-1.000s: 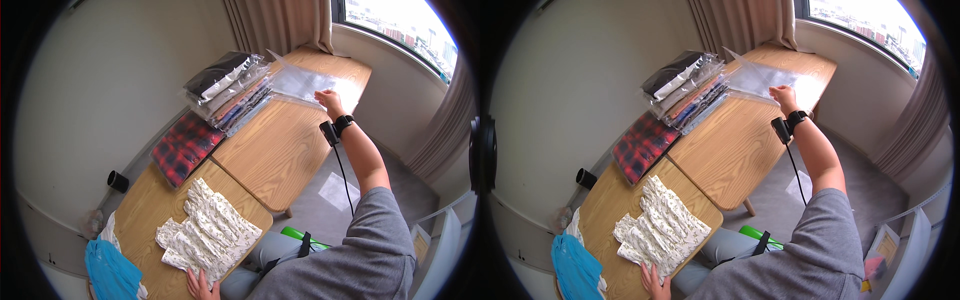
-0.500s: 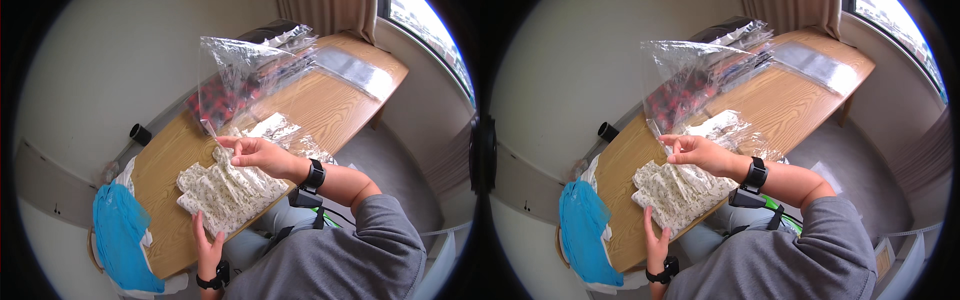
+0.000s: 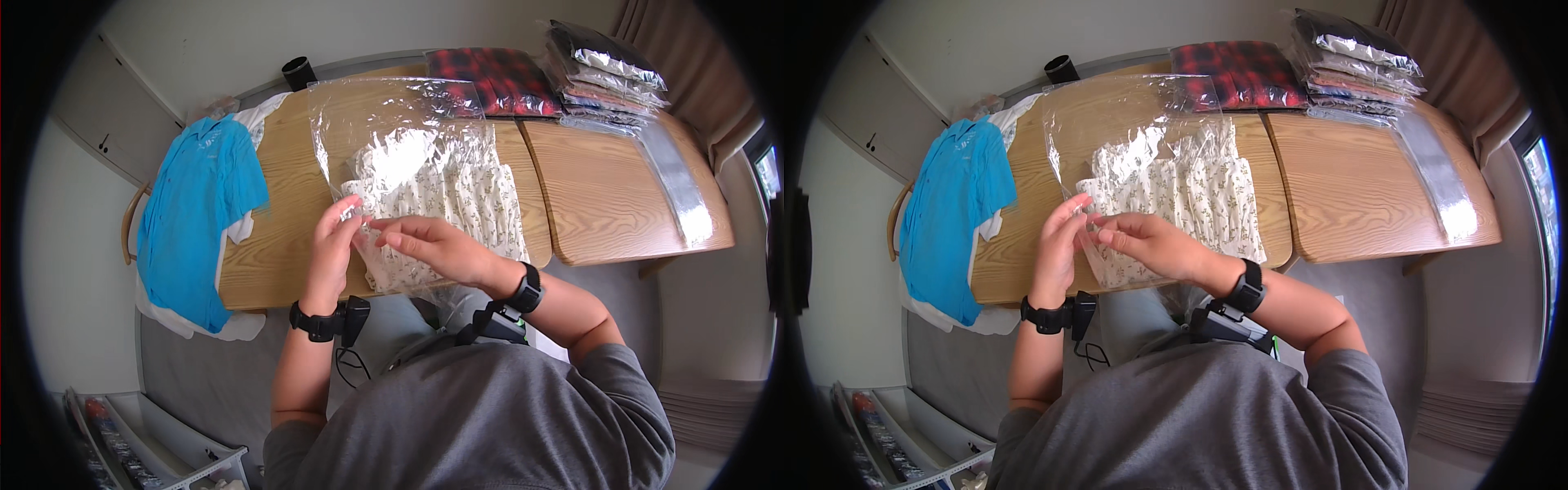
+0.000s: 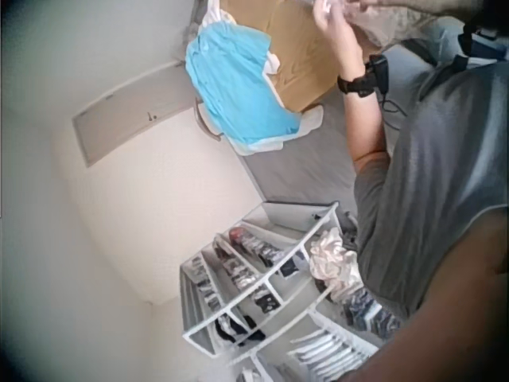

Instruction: Folding a patterned white top and carefully placing it into a clear plastic bag.

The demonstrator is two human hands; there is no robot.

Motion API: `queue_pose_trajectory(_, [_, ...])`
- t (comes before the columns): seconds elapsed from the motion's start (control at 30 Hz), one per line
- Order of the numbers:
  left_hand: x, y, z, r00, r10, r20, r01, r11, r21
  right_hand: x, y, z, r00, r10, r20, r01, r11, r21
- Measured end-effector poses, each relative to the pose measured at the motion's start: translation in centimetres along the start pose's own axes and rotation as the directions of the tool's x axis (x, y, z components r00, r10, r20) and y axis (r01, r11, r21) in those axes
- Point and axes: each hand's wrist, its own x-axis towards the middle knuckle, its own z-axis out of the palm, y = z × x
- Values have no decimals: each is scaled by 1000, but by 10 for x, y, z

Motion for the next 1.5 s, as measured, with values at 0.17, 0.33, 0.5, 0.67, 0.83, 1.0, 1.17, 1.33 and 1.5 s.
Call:
queue_pose_trajectory(0.17, [10, 7, -7, 989, -86, -118, 84, 996, -21, -42, -6, -79, 913, -18, -407, 23, 1000, 7])
queue_pose_trajectory(0.33, [18, 1, -39, 968, -9, -252, -20, 994, -111, -85, 30, -131, 617, 72, -784, -205, 976, -72])
queue_pose_trajectory(0.5, [28, -1, -123, 912, 118, -393, -145, 989, -38, -98, 28, -133, 635, 360, -683, -283, 932, 228])
queue_pose_trajectory(0.67, [29, 3, -191, 921, 101, -377, -73, 993, 88, -82, 12, -129, 685, 439, -582, -409, 892, 192])
queue_pose_trajectory(0.83, [29, 14, -197, 888, 196, -416, 4, 901, 434, -58, 36, -144, 672, 546, -499, -566, 814, 129])
queue_pose_trajectory(1.0, [19, 34, -163, 899, 312, -307, -23, 734, 679, -60, 42, -130, 660, 444, -606, -337, 896, 289])
queue_pose_trajectory(1.17, [12, 27, -141, 949, 307, 65, -240, 577, 781, -65, 47, -115, 623, 378, -685, -140, 915, 378])
queue_pose_trajectory(1.33, [21, 16, -91, 923, 229, 309, -383, 608, 695, -73, 54, -118, 591, 406, -697, -180, 909, 377])
queue_pose_trajectory(1.5, [73, 12, -45, 859, 193, 473, -481, 618, 622, -76, 55, -138, 561, -99, -822, -524, 726, -445])
